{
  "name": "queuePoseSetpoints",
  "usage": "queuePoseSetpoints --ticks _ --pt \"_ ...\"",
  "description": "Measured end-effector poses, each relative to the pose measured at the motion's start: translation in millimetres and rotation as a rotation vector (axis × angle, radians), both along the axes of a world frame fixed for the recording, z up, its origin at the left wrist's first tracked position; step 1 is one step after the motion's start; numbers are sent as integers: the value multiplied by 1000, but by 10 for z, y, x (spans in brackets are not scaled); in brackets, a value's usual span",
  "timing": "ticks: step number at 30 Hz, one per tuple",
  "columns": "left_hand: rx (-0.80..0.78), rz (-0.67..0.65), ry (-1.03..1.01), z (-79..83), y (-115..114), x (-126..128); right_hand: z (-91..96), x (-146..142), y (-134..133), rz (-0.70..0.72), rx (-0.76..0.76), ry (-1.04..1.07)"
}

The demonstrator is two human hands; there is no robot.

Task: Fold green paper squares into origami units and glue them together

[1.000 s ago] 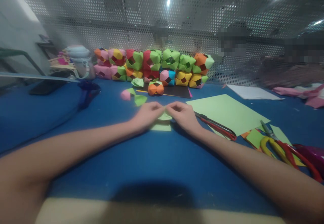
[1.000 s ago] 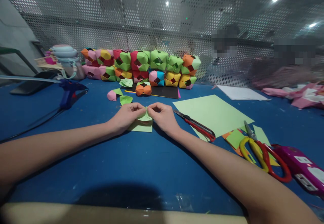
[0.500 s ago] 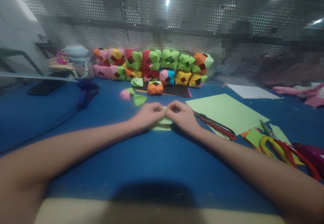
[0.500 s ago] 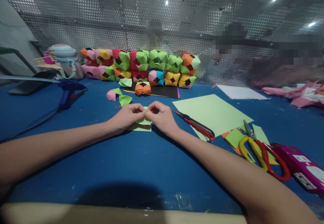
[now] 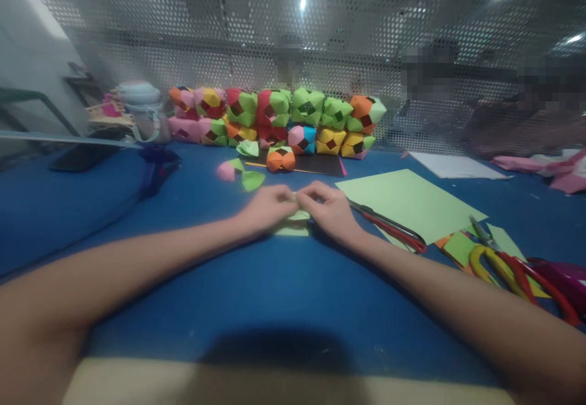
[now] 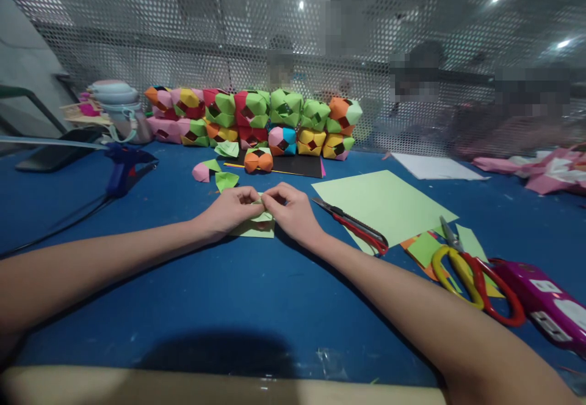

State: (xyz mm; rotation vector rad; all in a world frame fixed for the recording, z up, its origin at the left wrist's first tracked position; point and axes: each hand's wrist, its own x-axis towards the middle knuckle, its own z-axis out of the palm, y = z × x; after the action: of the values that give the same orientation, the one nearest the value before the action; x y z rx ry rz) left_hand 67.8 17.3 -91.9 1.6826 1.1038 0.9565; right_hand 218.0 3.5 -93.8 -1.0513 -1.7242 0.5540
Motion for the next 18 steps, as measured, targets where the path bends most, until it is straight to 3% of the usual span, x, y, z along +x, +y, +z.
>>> queuePoseSetpoints --ticks 3,9,18 --pt "20 46 -12 10 4 9 -3 2 -3 -16 23 10" --pt "60 245 -115 12 36 0 -6 -8 27 -42 -185 -28" --pt "78 173 -22 45 5 1 -65 -16 34 -93 17 -123"
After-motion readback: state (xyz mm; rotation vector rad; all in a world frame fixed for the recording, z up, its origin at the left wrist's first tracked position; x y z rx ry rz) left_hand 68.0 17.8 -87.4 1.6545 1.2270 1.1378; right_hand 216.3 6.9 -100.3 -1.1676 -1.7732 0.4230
